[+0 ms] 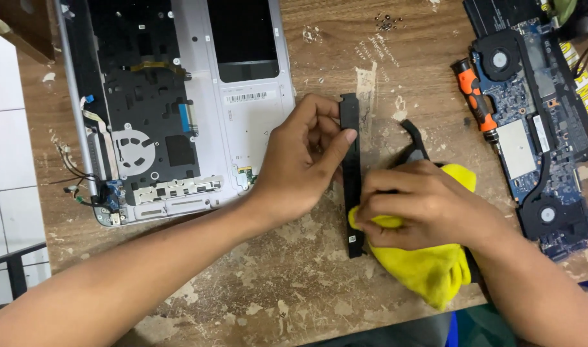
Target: The person wipes a black plastic laptop part with a yellow cloth, then cleans the laptop chassis and a small blue connector. The workspace contains disassembled laptop components and tools on a wooden table.
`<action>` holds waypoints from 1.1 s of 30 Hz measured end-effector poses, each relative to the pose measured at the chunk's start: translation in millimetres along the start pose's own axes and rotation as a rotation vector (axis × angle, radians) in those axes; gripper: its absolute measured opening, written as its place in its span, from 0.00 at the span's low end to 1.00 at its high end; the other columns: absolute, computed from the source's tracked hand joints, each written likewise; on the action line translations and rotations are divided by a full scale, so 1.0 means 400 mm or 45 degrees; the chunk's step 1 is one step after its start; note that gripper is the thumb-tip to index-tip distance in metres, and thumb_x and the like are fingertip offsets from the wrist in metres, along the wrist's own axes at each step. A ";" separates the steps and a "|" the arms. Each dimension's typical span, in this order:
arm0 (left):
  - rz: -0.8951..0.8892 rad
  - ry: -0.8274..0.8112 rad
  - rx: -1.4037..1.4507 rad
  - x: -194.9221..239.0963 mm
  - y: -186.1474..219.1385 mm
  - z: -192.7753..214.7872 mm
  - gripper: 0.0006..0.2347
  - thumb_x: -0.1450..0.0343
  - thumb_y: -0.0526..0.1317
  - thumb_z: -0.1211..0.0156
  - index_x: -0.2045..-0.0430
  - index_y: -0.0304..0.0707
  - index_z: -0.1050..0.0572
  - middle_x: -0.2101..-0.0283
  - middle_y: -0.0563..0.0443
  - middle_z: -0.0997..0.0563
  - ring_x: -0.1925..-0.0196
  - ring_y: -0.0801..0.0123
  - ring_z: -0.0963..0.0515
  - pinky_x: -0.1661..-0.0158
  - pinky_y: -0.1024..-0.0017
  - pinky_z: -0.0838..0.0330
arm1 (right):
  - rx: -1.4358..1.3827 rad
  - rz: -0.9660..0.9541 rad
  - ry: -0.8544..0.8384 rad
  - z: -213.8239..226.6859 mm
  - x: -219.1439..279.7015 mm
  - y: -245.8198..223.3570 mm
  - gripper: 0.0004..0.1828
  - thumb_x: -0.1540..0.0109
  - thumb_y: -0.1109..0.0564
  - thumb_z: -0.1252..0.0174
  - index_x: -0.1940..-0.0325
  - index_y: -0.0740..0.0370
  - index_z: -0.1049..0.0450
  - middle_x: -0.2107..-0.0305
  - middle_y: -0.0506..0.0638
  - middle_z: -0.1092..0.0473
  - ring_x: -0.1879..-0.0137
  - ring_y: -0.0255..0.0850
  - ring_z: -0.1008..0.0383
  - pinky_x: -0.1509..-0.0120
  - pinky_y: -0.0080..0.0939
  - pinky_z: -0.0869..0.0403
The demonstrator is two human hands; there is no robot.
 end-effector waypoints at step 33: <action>-0.224 -0.169 -0.052 -0.003 -0.003 -0.040 0.12 0.23 0.35 0.43 0.48 0.30 0.20 0.70 0.41 0.15 0.78 0.67 0.17 0.79 0.73 0.26 | 0.132 0.013 0.682 0.086 0.040 0.079 0.07 0.41 0.64 0.26 0.70 0.61 0.18 0.70 0.51 0.24 0.75 0.42 0.25 0.69 0.39 0.25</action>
Point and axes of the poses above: each hand's wrist, its own x-axis away from the middle knuckle, its own z-axis out of the back of the hand, y = z × x, the point moved 9 cm from there along -x, towards the middle knuckle
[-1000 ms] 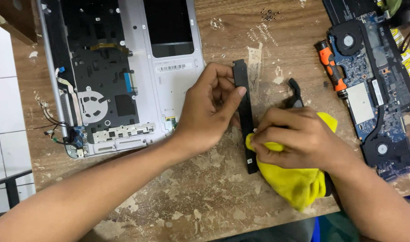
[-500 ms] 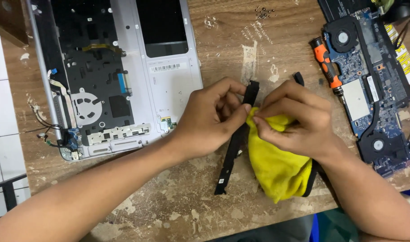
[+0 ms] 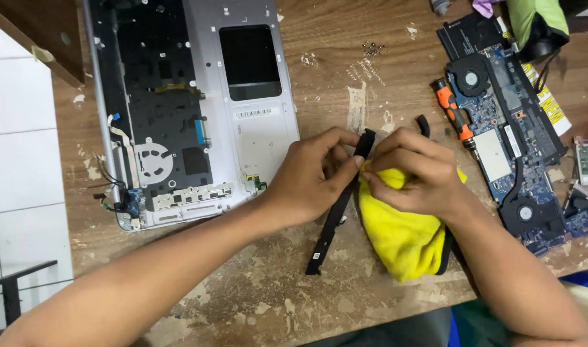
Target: The person wipes a black plastic laptop part with a yellow cloth, then cleans the laptop chassis and a small blue connector. The workspace contains disassembled laptop components and tools on a wooden table.
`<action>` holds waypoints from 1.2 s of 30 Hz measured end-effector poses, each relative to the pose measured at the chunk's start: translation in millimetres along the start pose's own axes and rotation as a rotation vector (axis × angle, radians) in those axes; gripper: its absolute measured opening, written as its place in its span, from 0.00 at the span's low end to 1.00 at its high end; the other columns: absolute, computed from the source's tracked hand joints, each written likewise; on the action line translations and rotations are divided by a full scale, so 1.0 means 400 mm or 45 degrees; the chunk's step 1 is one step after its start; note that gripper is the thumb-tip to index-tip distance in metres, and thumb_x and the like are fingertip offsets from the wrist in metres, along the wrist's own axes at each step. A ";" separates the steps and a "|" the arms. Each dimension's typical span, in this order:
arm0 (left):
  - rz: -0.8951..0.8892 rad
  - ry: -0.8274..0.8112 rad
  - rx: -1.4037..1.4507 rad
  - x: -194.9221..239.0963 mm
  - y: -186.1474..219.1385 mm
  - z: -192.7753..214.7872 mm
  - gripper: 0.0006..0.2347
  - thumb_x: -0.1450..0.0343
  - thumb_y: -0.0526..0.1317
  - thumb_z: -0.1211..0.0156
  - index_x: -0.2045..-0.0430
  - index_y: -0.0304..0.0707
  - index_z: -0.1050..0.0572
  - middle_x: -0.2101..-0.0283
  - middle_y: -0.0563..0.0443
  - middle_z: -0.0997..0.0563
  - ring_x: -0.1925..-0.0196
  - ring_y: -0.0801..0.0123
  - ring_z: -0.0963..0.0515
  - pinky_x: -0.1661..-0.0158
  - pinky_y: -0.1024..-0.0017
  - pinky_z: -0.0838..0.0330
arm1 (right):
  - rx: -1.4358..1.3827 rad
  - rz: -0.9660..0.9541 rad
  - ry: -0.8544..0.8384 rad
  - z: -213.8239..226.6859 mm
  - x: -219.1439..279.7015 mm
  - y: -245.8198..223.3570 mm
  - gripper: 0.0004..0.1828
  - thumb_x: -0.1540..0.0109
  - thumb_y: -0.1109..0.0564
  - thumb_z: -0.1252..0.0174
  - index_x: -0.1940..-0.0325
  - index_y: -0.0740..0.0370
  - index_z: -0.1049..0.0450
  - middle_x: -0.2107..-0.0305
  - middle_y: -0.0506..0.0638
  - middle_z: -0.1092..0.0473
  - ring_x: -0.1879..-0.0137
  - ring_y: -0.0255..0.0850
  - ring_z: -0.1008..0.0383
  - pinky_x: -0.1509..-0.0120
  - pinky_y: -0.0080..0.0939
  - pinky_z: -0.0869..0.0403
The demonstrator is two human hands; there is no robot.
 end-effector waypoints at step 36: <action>-0.027 0.005 -0.006 0.014 -0.017 -0.009 0.14 0.32 0.35 0.24 0.54 0.31 0.17 0.66 0.41 0.15 0.74 0.70 0.12 0.79 0.76 0.20 | 0.039 -0.240 0.101 0.060 0.000 -0.005 0.04 0.37 0.66 0.27 0.60 0.61 0.15 0.60 0.56 0.21 0.60 0.52 0.19 0.52 0.49 0.23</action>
Point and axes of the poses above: each hand's wrist, its own x-axis away from the middle knuckle, its own z-axis out of the back of the hand, y = z × x, the point moved 9 cm from there along -x, towards the middle knuckle
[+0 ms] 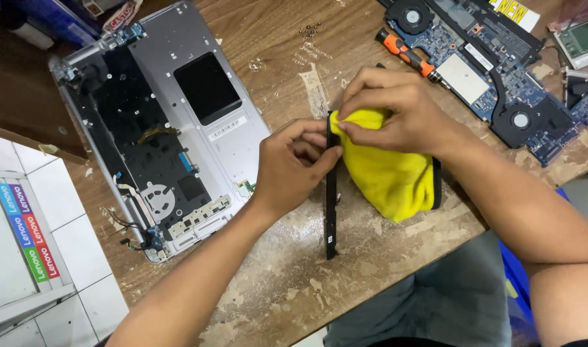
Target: The person wipes a black plastic laptop part with a yellow cloth, then cleans the laptop chassis and a small blue connector. The workspace contains disassembled laptop components and tools on a wooden table.
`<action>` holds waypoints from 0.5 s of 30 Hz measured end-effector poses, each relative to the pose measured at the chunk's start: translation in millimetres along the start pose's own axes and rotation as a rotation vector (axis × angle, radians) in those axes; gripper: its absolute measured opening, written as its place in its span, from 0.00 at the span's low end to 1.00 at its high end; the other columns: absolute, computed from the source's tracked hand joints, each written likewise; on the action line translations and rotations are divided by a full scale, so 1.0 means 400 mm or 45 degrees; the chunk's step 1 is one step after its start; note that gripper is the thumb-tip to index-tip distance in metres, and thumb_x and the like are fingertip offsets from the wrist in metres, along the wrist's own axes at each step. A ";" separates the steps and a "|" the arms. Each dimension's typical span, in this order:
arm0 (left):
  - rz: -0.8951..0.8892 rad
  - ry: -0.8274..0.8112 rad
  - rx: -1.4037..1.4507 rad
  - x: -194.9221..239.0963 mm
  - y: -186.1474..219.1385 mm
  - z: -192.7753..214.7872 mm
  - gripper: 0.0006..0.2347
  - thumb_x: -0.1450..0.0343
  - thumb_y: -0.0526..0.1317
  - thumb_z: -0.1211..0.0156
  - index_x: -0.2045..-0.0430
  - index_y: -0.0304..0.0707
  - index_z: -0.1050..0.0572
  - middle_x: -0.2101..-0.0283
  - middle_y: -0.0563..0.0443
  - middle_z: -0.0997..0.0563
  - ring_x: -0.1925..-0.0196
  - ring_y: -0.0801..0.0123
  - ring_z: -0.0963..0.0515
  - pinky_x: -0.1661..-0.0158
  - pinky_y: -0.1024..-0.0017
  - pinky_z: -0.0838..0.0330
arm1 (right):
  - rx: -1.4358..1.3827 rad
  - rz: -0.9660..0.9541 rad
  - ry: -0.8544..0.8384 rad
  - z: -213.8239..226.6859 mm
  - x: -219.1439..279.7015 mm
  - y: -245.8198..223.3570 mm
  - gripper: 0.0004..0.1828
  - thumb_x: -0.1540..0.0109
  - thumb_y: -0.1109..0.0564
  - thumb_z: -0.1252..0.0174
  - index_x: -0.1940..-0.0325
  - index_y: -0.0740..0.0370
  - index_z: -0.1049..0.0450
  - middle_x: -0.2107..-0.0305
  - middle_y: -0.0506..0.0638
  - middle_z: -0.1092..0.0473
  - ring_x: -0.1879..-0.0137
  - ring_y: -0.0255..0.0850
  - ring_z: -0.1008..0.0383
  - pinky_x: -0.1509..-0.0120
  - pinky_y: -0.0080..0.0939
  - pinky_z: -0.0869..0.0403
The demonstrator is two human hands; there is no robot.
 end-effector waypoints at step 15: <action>0.051 -0.038 0.015 0.003 -0.005 0.001 0.16 0.33 0.33 0.24 0.53 0.29 0.17 0.68 0.40 0.16 0.79 0.71 0.16 0.80 0.76 0.21 | 0.025 -0.052 -0.046 0.027 0.006 0.019 0.07 0.39 0.69 0.27 0.61 0.62 0.18 0.62 0.56 0.23 0.60 0.53 0.19 0.51 0.50 0.23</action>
Point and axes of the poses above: each hand's wrist, its own x-axis away from the middle knuckle, its own z-axis out of the back of the hand, y = z × x, the point moved 9 cm from there along -x, towards the middle knuckle
